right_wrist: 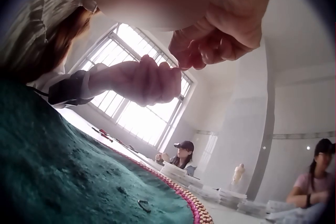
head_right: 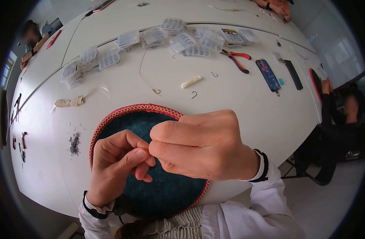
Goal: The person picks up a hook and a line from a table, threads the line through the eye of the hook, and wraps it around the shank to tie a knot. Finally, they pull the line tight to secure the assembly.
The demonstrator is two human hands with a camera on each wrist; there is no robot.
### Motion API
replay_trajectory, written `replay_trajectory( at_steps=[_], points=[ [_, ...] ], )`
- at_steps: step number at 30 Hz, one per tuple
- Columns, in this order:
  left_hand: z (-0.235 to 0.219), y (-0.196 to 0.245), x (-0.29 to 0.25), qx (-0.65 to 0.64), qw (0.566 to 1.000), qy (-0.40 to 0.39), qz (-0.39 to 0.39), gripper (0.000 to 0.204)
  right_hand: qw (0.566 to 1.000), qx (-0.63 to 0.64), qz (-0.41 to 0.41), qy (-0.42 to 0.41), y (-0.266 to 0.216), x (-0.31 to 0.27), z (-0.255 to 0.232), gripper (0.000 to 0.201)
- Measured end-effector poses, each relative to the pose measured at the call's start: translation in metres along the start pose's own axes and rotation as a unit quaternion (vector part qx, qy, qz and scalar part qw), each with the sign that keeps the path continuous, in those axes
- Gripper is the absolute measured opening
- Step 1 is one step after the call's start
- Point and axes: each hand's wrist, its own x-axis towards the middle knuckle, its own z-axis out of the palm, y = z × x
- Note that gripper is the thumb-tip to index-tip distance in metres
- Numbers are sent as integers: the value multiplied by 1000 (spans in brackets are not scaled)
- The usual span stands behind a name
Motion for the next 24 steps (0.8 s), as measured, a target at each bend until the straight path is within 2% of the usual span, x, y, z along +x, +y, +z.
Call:
replay_trajectory(
  at_steps=[7, 10, 12, 15, 19, 21, 24],
  points=[
    [1, 5, -3, -18, 1000, 7, -11, 38, 1000, 1, 5, 29, -2, 2, 3, 18],
    [-1, 4, -3, -33, 999, -1, -15, 35, 999, -7, 1, 34, -2, 3, 4, 19],
    [-1, 2, -3, -18, 1000, -11, 15, 23, 999, -4, 22, 32, -4, 3, 5, 19],
    [-1, 2, -2, 4, 1000, -2, 13, 12, 999, 5, 23, 32, -4, 2, 6, 19],
    [-5, 2, -3, 5, 999, -33, 1, 9, 999, 0, 24, 25, -5, 2, 7, 19],
    [0, 3, -2, 16, 1000, 24, 7, 10, 999, 5, 32, 26, -5, 2, 7, 19],
    [0, 0, -3, 55, 997, 30, 38, 9, 999, 4, 37, 14, -8, 1, 6, 20]
  ],
)
